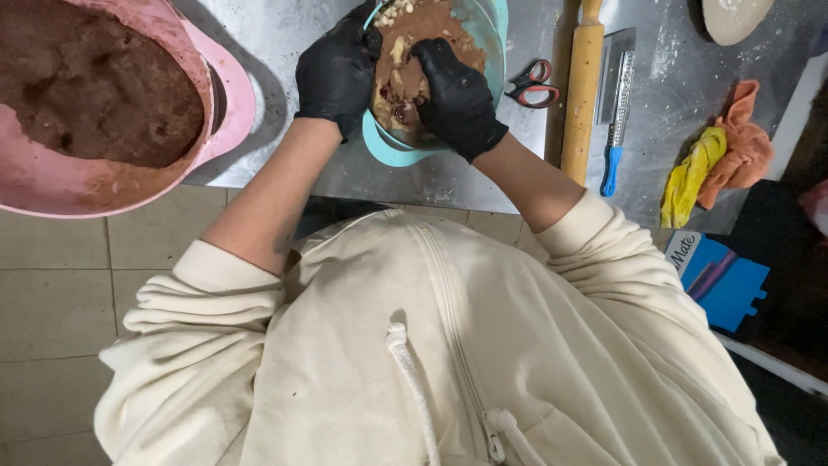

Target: Mixing and kneading chocolate-colored dough by hand in mixing bowls.

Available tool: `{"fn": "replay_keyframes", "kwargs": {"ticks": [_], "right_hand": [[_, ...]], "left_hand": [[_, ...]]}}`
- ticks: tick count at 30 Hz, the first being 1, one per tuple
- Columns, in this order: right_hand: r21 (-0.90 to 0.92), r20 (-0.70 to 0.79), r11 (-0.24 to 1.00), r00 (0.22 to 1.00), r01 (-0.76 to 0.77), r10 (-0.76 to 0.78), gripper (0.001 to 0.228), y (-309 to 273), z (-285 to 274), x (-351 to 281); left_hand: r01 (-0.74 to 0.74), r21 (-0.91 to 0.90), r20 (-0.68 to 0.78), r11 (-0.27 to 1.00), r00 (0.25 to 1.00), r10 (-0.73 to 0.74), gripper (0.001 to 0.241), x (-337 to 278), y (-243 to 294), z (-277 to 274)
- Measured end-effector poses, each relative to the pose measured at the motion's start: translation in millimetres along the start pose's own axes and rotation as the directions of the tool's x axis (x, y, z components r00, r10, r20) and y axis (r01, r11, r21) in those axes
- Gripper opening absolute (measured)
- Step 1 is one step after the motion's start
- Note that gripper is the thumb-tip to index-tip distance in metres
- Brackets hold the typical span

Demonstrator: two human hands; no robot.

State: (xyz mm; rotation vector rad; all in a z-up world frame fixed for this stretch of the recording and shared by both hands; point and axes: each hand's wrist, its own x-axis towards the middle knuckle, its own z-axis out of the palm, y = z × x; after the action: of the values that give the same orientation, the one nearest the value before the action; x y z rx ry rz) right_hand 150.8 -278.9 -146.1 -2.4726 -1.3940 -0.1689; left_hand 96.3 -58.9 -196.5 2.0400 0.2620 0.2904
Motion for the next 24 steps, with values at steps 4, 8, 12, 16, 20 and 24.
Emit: {"fn": "replay_keyframes", "kwargs": {"ticks": [4,8,12,16,20,24], "right_hand": [[0.070,0.196,0.997,0.980,0.025,-0.039,0.065,6.6,-38.8,4.6],[0.194,0.376,0.980,0.920,0.042,-0.114,0.075,-6.0,-80.9,13.0],[-0.108,0.410,0.981,0.906,0.161,-0.104,0.074,-17.0,-70.7,30.6],[-0.242,0.370,0.925,0.910,0.291,-0.189,0.061,-9.6,-26.3,28.3],[-0.096,0.265,0.968,0.943,0.234,-0.202,0.065,3.2,0.6,26.0],[-0.080,0.216,0.963,0.948,0.256,-0.234,0.065,13.8,8.2,30.4]], "left_hand": [[-0.005,-0.066,-0.095,0.998,0.995,-0.001,0.028,-4.3,3.4,4.7],[0.018,-0.051,-0.053,0.999,0.998,-0.021,0.026,-1.0,2.7,10.0],[0.025,-0.063,-0.047,0.998,0.998,-0.028,0.029,-1.1,2.8,4.3],[0.065,-0.106,-0.045,0.992,0.997,-0.070,0.029,-1.7,5.0,7.8],[0.023,-0.078,-0.074,0.997,0.997,-0.029,0.031,-9.7,-7.1,18.2],[0.000,-0.106,-0.076,0.994,0.997,-0.008,0.033,-9.8,-13.5,15.5]]}}
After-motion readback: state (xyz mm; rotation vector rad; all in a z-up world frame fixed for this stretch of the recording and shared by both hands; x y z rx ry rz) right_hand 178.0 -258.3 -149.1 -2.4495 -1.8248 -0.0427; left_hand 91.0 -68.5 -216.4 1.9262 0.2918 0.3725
